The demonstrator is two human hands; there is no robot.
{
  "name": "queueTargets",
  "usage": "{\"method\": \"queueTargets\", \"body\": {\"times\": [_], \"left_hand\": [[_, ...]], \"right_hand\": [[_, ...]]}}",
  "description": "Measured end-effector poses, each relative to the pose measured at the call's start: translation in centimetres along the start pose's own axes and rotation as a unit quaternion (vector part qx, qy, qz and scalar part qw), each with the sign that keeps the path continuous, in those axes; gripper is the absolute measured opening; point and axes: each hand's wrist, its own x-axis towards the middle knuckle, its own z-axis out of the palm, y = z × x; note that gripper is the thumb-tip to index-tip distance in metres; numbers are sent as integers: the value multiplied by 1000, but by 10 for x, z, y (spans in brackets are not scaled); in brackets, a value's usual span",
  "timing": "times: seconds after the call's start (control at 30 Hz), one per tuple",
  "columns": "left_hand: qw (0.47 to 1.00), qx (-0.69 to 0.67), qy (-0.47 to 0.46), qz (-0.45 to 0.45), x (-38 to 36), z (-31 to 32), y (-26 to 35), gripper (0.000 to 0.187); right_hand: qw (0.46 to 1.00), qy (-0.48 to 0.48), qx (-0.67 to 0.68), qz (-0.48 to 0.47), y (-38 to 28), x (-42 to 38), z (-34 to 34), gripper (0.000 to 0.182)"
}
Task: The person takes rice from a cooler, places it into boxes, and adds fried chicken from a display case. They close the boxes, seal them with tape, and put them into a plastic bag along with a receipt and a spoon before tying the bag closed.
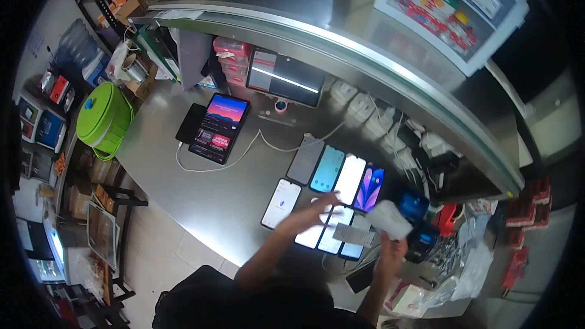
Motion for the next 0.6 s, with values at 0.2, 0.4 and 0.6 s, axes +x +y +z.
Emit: {"method": "queueTargets", "body": {"times": [0.2, 0.4, 0.6], "left_hand": [[972, 18, -198, 122, -11, 41, -81, 44], [997, -22, -69, 41, -43, 180, -104, 25], [998, -5, -66, 24, -56, 300, -188, 24]], "right_hand": [[989, -120, -84, -10, -31, -52, 0, 19], [967, 51, -221, -115, -35, -86, -108, 15], [980, 151, -114, -65, -32, -112, -237, 30]]}}
